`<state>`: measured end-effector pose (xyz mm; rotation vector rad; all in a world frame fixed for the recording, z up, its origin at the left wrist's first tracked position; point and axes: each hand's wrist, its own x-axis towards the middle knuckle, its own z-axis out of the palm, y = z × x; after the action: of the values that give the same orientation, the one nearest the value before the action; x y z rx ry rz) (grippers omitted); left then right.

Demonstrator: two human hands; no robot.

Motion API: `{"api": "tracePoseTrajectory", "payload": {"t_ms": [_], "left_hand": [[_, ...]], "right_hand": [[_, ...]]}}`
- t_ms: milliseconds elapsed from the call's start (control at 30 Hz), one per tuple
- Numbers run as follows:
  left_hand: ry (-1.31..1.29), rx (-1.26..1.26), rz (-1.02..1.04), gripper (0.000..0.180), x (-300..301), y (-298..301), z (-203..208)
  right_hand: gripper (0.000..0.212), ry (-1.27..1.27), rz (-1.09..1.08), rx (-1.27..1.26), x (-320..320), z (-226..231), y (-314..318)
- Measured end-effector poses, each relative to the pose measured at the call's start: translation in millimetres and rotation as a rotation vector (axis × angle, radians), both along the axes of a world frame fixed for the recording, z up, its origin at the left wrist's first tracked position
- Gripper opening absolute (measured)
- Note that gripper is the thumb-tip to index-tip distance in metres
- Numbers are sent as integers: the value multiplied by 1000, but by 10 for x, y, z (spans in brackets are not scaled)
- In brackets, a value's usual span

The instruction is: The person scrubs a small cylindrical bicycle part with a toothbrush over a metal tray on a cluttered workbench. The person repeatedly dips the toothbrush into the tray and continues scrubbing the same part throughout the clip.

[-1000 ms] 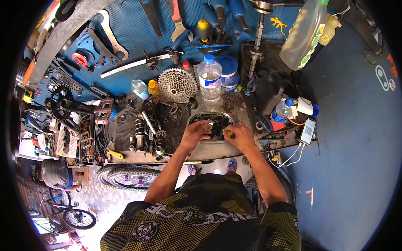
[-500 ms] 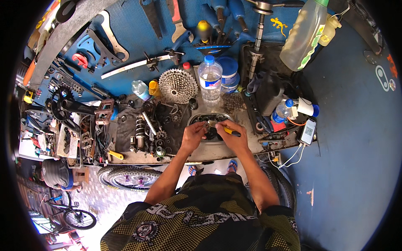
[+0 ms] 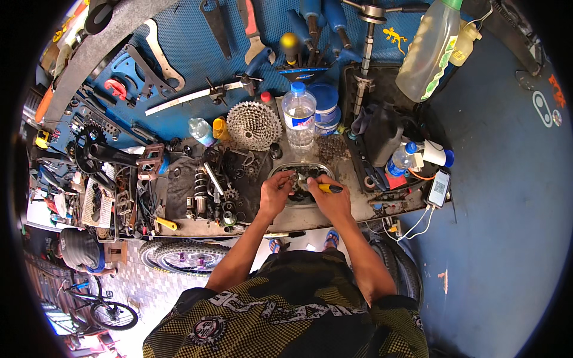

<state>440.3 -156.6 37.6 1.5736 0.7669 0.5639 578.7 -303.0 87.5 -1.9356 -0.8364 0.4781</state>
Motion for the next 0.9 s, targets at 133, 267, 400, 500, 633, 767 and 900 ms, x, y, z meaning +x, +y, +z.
{"api": "tracePoseTrajectory", "payload": {"t_ms": [133, 267, 400, 500, 633, 767, 900], "left_hand": [[-19, -12, 16, 35, 33, -85, 133], [-104, -218, 8, 36, -4, -44, 74], [-265, -496, 43, 37, -9, -56, 95], [-295, -595, 56, 37, -17, -46, 80], [-292, -596, 74, 34, -57, -28, -21], [-160, -516, 81, 29, -22, -68, -45], [-100, -452, 63, 28, -60, -76, -84]], "right_hand": [[40, 32, 4, -13, -6, 123, 35], [32, 241, 20, -38, 99, -72, -50], [42, 289, 120, -106, 274, -377, -175], [45, 74, 202, 41, 235, -610, -294], [45, -394, 276, -126, 315, -465, -258], [37, 139, 176, -4, 271, -335, -71], [25, 248, 208, 74, 135, -169, 25]]}}
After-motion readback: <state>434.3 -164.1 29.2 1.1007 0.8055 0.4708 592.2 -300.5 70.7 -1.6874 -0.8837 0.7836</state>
